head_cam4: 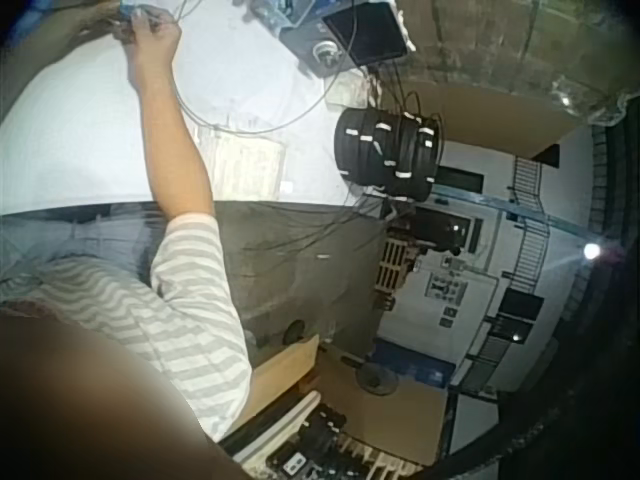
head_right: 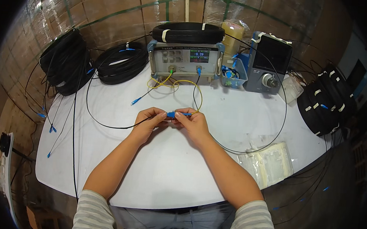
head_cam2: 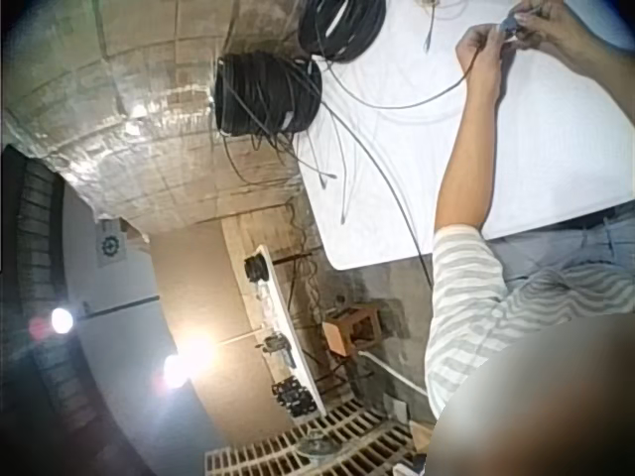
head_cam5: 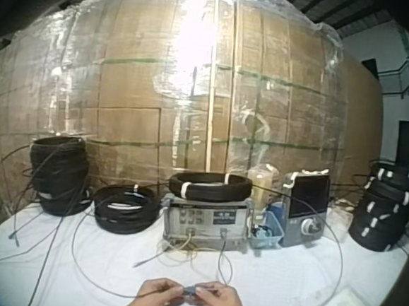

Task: The recorder is assembling and connecting fiber optic cables to an optical power meter or similar testing device.

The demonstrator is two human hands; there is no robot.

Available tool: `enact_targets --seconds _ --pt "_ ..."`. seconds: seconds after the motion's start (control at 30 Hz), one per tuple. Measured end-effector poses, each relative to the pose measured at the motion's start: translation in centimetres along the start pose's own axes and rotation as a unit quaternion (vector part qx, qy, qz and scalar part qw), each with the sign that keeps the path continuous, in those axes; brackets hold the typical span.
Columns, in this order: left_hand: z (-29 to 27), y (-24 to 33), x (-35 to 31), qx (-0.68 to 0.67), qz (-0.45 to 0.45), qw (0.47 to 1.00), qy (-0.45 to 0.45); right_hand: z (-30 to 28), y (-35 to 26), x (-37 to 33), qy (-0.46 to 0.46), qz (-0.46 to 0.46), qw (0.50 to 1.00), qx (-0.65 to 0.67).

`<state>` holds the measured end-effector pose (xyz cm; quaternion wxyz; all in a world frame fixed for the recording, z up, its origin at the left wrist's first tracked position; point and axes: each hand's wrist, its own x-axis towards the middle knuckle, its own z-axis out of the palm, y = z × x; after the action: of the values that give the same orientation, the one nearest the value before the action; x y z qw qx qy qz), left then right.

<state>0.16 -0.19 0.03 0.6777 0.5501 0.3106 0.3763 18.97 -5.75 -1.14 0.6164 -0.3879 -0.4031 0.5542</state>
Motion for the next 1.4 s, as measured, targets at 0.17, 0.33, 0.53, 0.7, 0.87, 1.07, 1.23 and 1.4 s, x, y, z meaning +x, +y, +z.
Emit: enact_targets --seconds 0.17,0.33,0.53,0.7,0.87,1.07,1.23,1.4 --pt "-0.1 0.1 -0.2 0.018 0.01 1.0 -0.003 0.3 -0.1 -0.3 -0.003 -0.007 1.0 -0.018" --pt "0.1 0.1 -0.3 0.006 0.025 1.0 -0.007 0.9 -0.5 -0.7 0.018 0.002 0.999 -0.038" --pt "0.2 -0.1 -0.1 -0.006 0.017 1.0 -0.017 1.1 -0.1 -0.7 0.026 -0.031 0.996 -0.083" --pt "-0.1 -0.2 -0.1 0.014 0.003 0.999 -0.043 1.3 -0.1 -0.9 0.026 -0.012 0.997 -0.069" --pt "0.3 0.2 -0.2 0.007 -0.001 0.999 -0.043 0.9 -0.2 -0.8 0.019 -0.014 0.996 -0.081" --pt "0.3 0.2 -0.3 0.011 0.008 1.0 -0.023 0.9 -0.2 -0.6 0.019 -0.02 0.998 -0.059" --pt "0.7 0.4 -0.5 0.036 0.032 0.999 -0.014 0.7 -0.6 -0.7 0.018 -0.012 0.999 -0.038" --pt "0.5 0.2 -0.3 0.042 0.043 0.998 -0.006 0.5 -0.6 -0.5 0.0 -0.005 1.0 -0.027"
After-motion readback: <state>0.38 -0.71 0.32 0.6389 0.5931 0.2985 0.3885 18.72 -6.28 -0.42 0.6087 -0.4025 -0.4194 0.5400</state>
